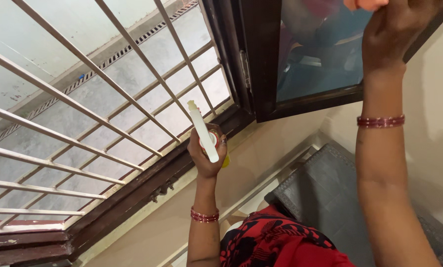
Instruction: The person sprays a cleaning solution onto a window frame and wipes it with an orange cloth. They repeatedly spray and wipe the frame and the metal grille, moving along the length of the window.
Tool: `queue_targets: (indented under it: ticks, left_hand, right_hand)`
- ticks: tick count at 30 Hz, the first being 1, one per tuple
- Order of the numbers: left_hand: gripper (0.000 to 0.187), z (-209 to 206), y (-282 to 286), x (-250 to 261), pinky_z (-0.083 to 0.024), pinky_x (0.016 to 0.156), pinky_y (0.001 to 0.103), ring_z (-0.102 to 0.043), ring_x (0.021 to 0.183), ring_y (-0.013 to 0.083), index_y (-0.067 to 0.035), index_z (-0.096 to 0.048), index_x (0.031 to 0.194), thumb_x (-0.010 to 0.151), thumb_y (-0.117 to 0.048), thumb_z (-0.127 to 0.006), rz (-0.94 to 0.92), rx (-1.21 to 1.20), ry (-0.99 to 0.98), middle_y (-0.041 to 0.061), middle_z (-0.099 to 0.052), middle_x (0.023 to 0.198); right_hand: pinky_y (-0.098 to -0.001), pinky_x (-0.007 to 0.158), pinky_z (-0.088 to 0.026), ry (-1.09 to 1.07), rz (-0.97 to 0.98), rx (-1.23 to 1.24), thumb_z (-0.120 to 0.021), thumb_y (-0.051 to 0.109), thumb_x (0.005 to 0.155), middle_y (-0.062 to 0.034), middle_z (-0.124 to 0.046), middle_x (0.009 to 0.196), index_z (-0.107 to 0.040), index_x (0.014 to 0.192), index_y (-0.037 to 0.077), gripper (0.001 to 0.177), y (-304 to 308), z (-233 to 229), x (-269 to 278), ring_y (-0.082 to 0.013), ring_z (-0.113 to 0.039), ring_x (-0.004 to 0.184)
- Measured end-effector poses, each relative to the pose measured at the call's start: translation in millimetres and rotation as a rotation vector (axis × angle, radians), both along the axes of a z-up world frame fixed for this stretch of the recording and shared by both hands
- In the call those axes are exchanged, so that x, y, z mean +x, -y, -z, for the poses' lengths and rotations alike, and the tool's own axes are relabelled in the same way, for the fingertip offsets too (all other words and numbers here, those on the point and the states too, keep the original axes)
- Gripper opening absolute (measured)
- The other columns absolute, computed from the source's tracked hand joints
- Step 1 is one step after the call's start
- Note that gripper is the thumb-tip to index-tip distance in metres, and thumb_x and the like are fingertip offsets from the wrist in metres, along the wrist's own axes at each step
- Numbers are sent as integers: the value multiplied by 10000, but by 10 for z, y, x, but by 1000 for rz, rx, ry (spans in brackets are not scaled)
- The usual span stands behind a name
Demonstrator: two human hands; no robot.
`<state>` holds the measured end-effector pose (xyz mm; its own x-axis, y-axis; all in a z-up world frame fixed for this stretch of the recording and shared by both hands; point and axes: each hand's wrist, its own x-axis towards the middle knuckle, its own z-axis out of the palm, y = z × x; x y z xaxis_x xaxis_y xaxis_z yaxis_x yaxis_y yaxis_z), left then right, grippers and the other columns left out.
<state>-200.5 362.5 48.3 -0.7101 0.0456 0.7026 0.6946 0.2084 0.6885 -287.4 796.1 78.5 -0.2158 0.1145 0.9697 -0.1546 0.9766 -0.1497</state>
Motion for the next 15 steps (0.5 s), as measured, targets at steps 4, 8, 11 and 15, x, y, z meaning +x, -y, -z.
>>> queue_targets:
  ticks: [4, 8, 11, 15]
  left_hand:
    - [410, 8, 1, -22, -551, 783, 295, -669, 803, 168, 24, -565, 1199, 812, -16, -697, -10, 24, 1, 99, -680, 918]
    - [492, 52, 18, -45, -565, 799, 293, -694, 820, 168, 34, -529, 1276, 814, -35, -684, 0, 44, -46, 104, -698, 948]
    - [401, 100, 35, -45, -568, 822, 313, -709, 850, 199, 9, -564, 1211, 840, -29, -710, -33, -5, -32, 131, -712, 977]
    - [445, 138, 44, -60, -570, 845, 326, -722, 880, 215, 16, -551, 1231, 830, -44, -735, -81, -46, -63, 139, -721, 998]
  right_hand:
    - [-533, 1206, -344, -165, 18, 0, -537, 335, 1174, -68, -483, 1551, -597, 1443, 132, 343, 50, 472, 49, -389, -371, 1486]
    - [-571, 1302, -301, -119, 14, -81, -489, 334, 1191, -46, -450, 1602, -541, 1427, 128, 317, 271, 1286, 174, -398, -318, 1555]
    - [-571, 1257, -292, -43, 50, -282, -488, 345, 1120, -83, -455, 1543, -569, 1351, 113, 337, 646, 1845, 270, -395, -359, 1504]
    - [-584, 1257, -281, 52, 34, -397, -587, 176, 1123, -113, -481, 1473, -585, 1272, 93, 171, 1152, 2168, 483, -413, -340, 1495]
